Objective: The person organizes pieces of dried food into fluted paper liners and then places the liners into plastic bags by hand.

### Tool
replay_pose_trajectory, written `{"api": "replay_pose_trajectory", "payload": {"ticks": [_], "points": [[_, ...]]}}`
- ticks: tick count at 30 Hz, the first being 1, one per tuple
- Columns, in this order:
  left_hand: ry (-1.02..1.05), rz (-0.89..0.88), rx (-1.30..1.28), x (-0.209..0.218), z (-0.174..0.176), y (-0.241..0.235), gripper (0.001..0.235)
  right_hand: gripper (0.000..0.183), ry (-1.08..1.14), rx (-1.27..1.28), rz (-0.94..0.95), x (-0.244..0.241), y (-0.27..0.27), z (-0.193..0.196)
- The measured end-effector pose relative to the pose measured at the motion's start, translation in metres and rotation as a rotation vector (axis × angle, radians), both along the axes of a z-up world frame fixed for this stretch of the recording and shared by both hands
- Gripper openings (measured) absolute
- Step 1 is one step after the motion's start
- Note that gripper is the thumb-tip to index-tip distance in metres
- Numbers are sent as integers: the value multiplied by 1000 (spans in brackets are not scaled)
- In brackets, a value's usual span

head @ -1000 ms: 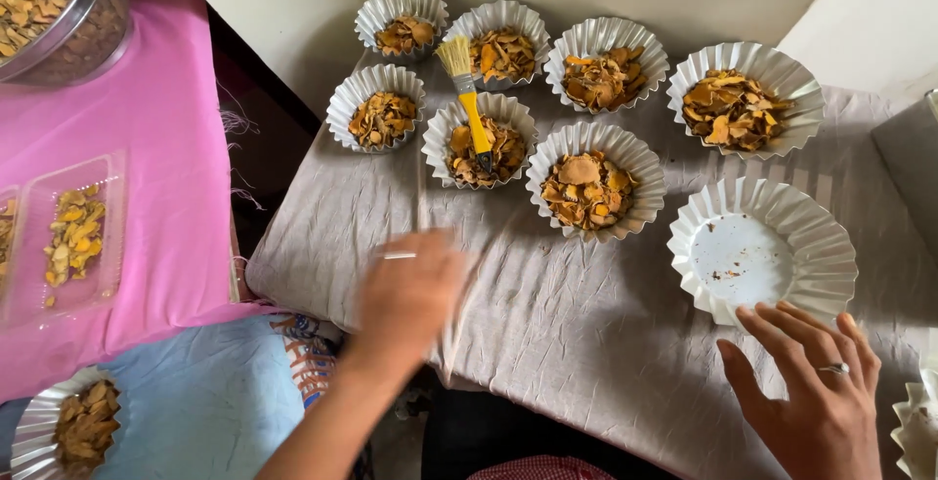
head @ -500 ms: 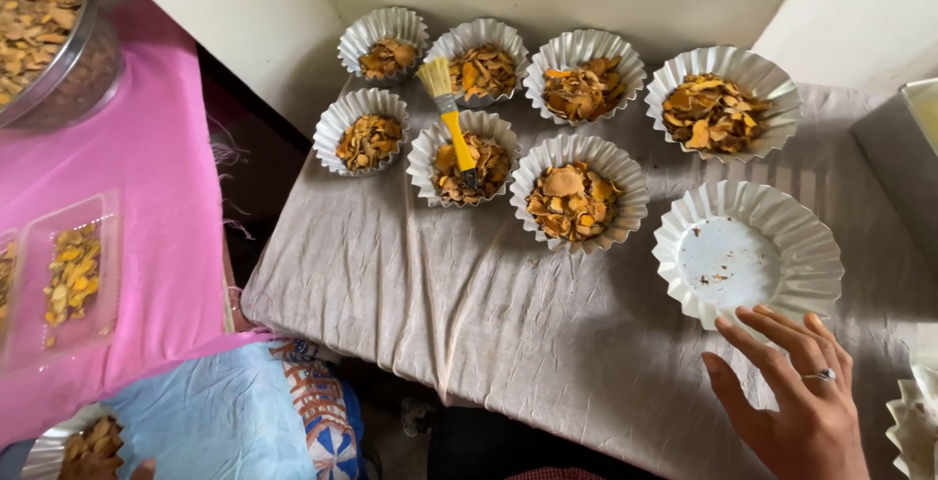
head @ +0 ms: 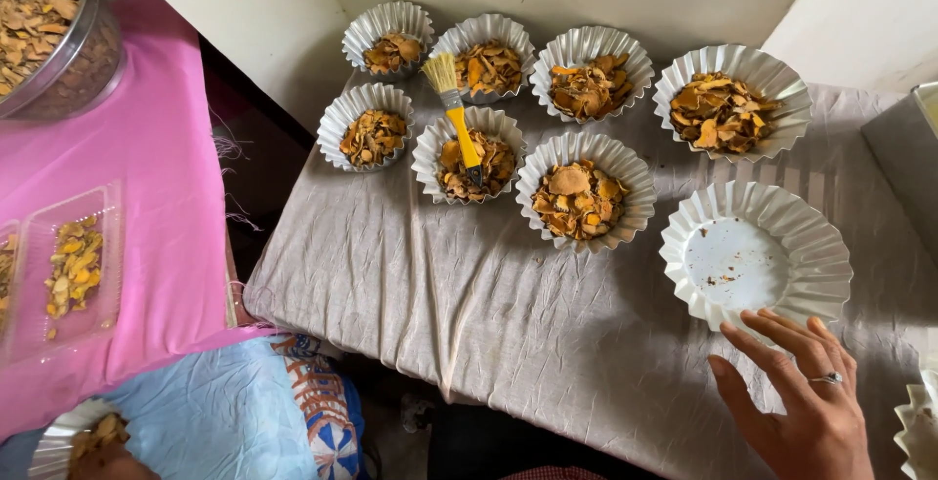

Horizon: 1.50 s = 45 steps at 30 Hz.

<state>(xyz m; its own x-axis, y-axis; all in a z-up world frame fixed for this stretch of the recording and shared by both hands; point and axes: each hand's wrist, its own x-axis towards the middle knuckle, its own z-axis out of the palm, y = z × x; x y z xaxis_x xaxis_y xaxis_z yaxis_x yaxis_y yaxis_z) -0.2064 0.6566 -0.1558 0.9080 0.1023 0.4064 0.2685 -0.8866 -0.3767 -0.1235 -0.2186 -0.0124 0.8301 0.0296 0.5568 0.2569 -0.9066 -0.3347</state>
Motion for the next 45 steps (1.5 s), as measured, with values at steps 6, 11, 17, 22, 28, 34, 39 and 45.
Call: {"api": "replay_pose_trajectory", "payload": {"ticks": [6, 11, 17, 22, 28, 34, 39, 45], "points": [[15, 305, 450, -26, 11, -102, 59, 31, -11, -14, 0, -1, 1, -3], [-78, 153, 409, 22, 140, -289, 11, 31, -10, -7, 3, -2, 1, -3], [-8, -98, 337, 131, 199, -403, 7, 35, -23, 3, 40, 0, 1, 3], [-86, -327, 292, 199, 168, -432, 12, 38, -19, -6, 70, 3, -5, 2], [-55, -438, 219, 221, 157, -446, 11, 36, -18, -6, 87, 5, 0, 3], [86, -345, 125, 205, 177, -472, 41, 34, 7, 33, 81, 6, 1, 4], [50, -862, -176, 215, 190, -532, 38, 34, 13, -4, 71, 8, 4, 2], [65, -1166, -252, 253, 153, -593, 26, 37, 13, -86, 37, 12, -1, -4]]}}
